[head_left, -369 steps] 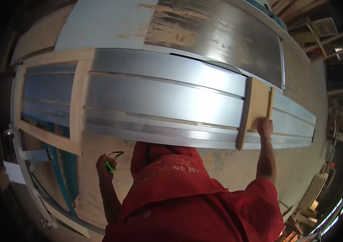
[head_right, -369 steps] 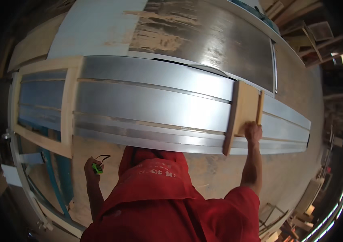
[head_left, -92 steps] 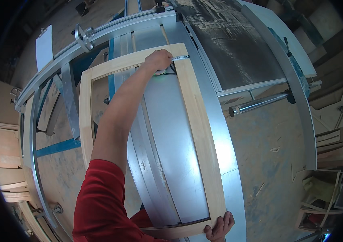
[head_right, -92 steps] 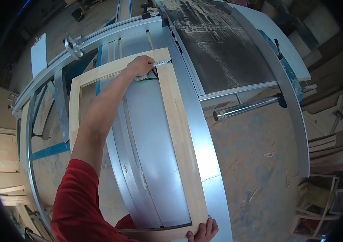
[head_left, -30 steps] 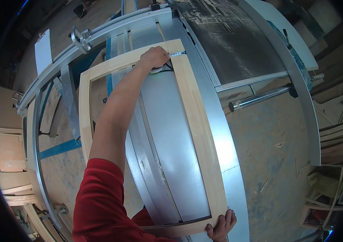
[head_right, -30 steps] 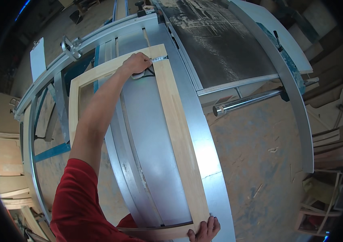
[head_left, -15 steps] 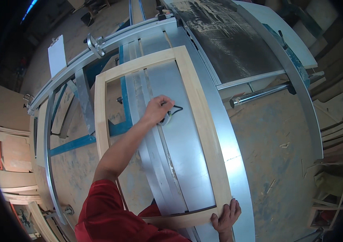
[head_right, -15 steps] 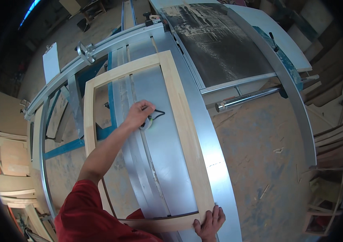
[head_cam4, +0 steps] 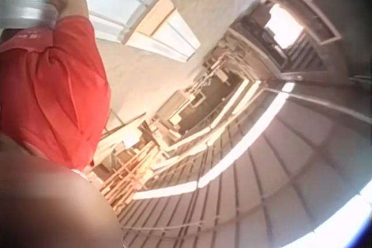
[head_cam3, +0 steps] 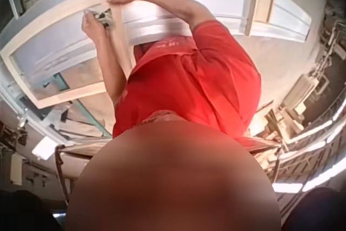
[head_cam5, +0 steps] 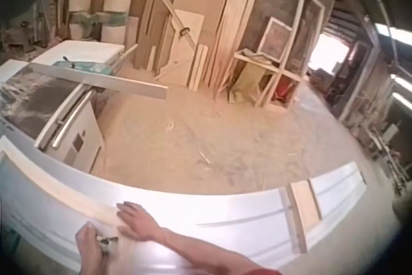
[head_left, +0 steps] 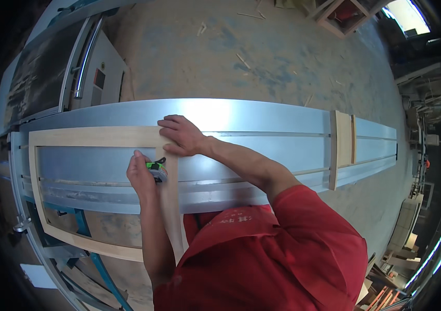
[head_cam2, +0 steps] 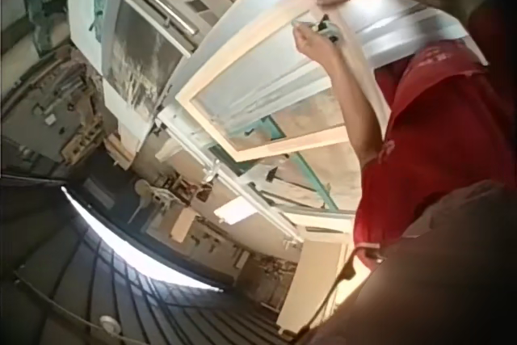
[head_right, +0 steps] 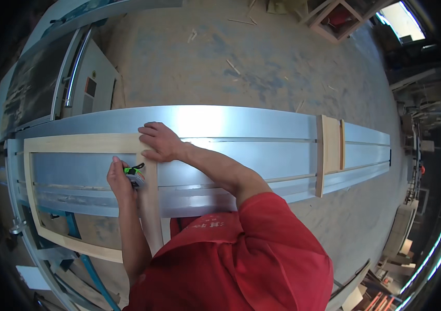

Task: Measuring and aligning a wooden frame on a production machine using a tape measure and marking with a pencil.

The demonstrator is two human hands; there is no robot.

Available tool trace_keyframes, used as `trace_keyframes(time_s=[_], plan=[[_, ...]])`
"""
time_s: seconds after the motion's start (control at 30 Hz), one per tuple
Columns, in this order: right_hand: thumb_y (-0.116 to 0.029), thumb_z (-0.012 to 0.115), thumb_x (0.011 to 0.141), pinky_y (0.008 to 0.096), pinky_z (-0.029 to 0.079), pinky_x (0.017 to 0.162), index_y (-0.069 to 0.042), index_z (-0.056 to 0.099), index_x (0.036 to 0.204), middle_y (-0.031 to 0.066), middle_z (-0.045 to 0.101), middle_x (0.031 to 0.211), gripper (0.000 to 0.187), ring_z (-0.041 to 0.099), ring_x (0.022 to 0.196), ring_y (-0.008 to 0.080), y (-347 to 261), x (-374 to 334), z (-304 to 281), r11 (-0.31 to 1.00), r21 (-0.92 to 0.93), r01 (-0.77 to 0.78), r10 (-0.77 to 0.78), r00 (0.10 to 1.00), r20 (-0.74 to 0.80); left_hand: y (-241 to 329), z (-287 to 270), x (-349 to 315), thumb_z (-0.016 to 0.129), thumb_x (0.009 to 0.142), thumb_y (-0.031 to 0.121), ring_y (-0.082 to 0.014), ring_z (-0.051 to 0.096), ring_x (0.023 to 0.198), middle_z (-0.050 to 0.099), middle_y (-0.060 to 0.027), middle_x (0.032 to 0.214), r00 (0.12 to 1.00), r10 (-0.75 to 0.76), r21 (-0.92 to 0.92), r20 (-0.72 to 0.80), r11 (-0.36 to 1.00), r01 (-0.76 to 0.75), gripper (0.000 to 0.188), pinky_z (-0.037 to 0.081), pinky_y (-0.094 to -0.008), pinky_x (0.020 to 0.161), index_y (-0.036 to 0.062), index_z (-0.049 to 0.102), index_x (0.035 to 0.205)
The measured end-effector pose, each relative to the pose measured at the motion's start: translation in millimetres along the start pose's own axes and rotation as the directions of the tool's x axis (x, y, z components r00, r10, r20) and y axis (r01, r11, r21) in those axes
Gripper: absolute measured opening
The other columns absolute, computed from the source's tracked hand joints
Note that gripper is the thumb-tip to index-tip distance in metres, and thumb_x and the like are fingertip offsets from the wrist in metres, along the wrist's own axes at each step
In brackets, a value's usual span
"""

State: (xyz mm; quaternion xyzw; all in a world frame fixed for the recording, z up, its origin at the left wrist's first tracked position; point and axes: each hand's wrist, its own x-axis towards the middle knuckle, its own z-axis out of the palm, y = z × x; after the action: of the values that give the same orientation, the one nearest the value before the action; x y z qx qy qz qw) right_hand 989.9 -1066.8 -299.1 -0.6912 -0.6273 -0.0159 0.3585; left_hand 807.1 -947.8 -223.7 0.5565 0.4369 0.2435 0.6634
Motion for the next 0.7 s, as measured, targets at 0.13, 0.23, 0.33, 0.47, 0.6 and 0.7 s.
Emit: trace_keyframes(time_s=[0.13,0.23,0.33,0.47,0.6,0.7], plan=[[-0.037,0.068,0.094,0.0485,0.044,0.109,0.0,0.062,0.127,0.0208,0.06,0.14,0.05,0.054,0.13,0.0414,-67.5,-28.4,-13.6,0.88,0.473,-0.049,0.223,0.921,-0.319,-27.2,30.7,-38.6,0.048,0.113,0.04,-0.015,0.052,0.075,0.056,-0.0044,0.085,0.994,0.104,0.138,0.026,0.985,-0.107,0.045,0.046,-0.033,0.071,0.0046,0.057,0.088],[-0.029,0.072,0.096,0.0433,0.05,0.102,0.0,0.065,0.127,0.021,0.064,0.132,0.043,0.063,0.119,0.0353,-152.2,-72.5,-47.0,0.562,0.8,-0.211,0.448,0.89,-0.08,-51.2,39.0,-86.4,0.038,0.113,0.048,-0.0216,0.055,0.09,0.057,-0.0085,0.095,0.995,0.096,-0.02,-0.012,0.995,-0.097,0.053,0.046,-0.0368,0.087,0.002,0.063,0.1],[-0.023,0.074,0.097,0.0348,0.055,0.077,0.004,0.072,0.111,0.011,0.074,0.091,0.03,0.067,0.08,0.0176,-145.5,-132.7,-61.3,0.227,0.755,-0.615,0.776,0.582,0.241,-86.4,63.9,-141.1,0.048,0.111,0.047,-0.0187,0.054,0.117,0.061,-0.0075,0.121,0.997,0.074,-0.239,0.032,0.969,-0.064,0.046,0.043,-0.0369,0.103,0.0062,0.061,0.128],[-0.021,0.075,0.096,0.0318,0.051,0.067,0.004,0.076,0.089,0.0078,0.073,0.08,0.026,0.063,0.071,0.0128,-84.8,-231.1,-124.2,0.408,0.504,-0.761,0.851,0.518,0.093,-68.8,23.7,-217.2,0.064,0.103,0.026,-0.0305,0.051,0.129,0.057,-0.0168,0.133,0.827,0.535,0.449,-0.172,0.79,-0.418,0.042,0.038,-0.0426,0.112,0.0026,0.055,0.137],[-0.014,0.077,0.09,0.0434,0.05,0.068,0.003,0.07,0.08,0.0162,0.067,0.079,0.02,0.062,0.072,0.0297,-40.4,-308.8,-192.4,0.737,0.038,-0.675,0.664,0.711,-0.231,-123.6,-98.5,-263.1,0.077,0.089,0.017,-0.0423,0.046,0.133,0.053,-0.0239,0.138,0.602,0.536,0.692,-0.593,0.721,0.04,0.059,0.034,-0.0493,0.115,0.0,0.053,0.14],[-0.018,0.074,0.094,0.042,0.051,0.07,0.004,0.071,0.08,0.0183,0.069,0.086,0.027,0.064,0.075,0.0304,-15.1,-358.5,-220.5,0.749,-0.198,-0.632,0.593,0.773,-0.225,-196.3,-157.6,-299.4,0.075,0.094,0.037,-0.0403,0.053,0.131,0.057,-0.0261,0.136,0.368,0.412,0.552,-0.834,0.612,0.567,0.069,0.041,-0.0493,0.112,-0.0043,0.051,0.143]])
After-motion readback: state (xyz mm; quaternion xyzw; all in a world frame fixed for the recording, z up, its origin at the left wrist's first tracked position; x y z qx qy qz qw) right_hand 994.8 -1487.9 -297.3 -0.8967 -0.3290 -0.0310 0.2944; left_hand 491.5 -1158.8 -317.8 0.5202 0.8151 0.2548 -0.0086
